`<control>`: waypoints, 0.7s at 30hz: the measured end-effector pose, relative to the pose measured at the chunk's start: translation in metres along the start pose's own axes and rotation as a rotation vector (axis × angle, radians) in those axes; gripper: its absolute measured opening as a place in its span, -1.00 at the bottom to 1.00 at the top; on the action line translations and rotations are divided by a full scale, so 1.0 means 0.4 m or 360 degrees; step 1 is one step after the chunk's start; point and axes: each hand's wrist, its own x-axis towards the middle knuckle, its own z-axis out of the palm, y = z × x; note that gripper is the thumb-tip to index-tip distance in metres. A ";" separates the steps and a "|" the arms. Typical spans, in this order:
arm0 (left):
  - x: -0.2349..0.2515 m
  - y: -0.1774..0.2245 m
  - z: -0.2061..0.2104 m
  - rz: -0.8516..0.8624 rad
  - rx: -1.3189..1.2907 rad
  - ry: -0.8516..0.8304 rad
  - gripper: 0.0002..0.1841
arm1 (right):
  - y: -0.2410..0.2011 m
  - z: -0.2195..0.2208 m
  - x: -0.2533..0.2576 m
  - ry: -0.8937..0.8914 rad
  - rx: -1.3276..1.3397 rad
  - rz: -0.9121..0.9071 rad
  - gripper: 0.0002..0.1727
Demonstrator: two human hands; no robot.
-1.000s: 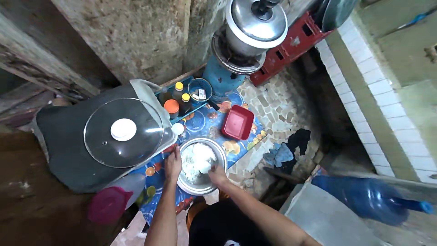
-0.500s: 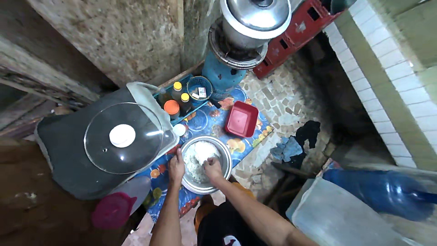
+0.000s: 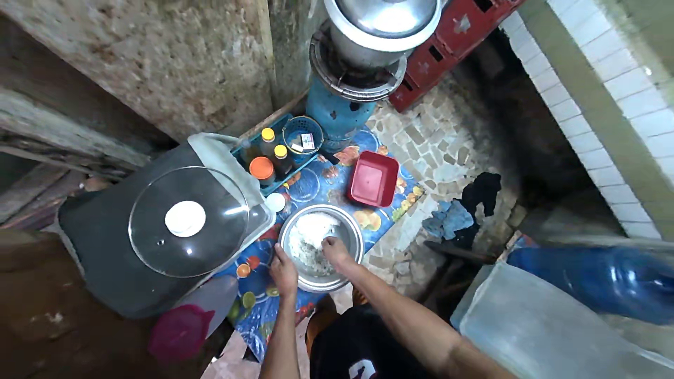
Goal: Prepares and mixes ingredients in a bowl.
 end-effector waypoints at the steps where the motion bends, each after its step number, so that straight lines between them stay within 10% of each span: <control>1: 0.000 -0.001 0.000 0.0009 -0.0008 -0.0006 -0.29 | 0.014 -0.005 0.003 -0.0008 -0.0019 -0.0081 -0.63; 21: -0.062 0.047 0.029 -0.0203 -0.0316 0.0033 -0.20 | 0.042 -0.274 -0.094 -0.0701 -0.0447 -0.0762 -0.59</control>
